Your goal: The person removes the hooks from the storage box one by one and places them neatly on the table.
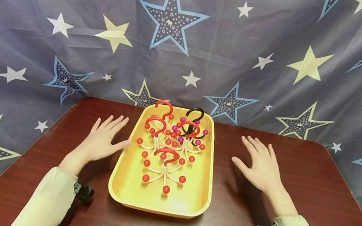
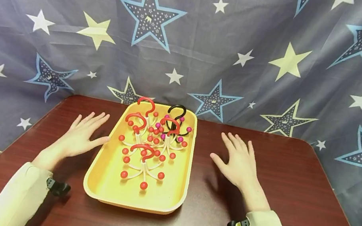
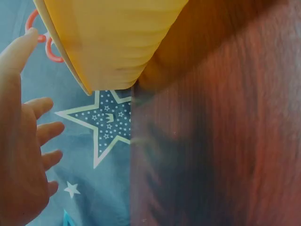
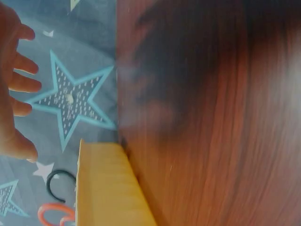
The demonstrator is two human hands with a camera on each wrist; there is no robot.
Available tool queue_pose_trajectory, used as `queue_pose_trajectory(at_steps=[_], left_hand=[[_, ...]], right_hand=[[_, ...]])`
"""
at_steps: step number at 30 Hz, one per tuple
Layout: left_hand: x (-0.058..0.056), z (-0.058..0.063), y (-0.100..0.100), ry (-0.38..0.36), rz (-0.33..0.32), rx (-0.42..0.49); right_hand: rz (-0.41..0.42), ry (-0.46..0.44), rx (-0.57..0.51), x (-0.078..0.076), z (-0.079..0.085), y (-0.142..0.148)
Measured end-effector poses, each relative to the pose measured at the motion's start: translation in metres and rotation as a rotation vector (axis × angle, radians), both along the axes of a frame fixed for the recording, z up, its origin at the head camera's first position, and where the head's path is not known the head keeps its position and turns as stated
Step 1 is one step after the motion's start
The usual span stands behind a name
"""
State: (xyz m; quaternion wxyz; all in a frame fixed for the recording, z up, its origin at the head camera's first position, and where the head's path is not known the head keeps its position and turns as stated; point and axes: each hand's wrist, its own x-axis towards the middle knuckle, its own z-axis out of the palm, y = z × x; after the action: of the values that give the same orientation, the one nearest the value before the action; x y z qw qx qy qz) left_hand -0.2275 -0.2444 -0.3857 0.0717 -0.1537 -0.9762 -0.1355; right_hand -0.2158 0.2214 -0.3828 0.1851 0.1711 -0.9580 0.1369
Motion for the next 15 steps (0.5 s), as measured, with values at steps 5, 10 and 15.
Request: queue_pose_trajectory(at_steps=[5, 10, 15], left_hand=[[0.002, -0.005, 0.002, -0.060, -0.007, 0.118], [0.006, -0.009, 0.004, -0.118, -0.015, 0.301], [0.007, -0.018, 0.006, -0.118, -0.068, 0.460]], right_hand=[[0.088, 0.042, -0.025, 0.001, 0.004, -0.020], [0.183, 0.078, -0.057, 0.001, 0.009, -0.043], [0.241, 0.046, -0.086, 0.002, 0.018, -0.068]])
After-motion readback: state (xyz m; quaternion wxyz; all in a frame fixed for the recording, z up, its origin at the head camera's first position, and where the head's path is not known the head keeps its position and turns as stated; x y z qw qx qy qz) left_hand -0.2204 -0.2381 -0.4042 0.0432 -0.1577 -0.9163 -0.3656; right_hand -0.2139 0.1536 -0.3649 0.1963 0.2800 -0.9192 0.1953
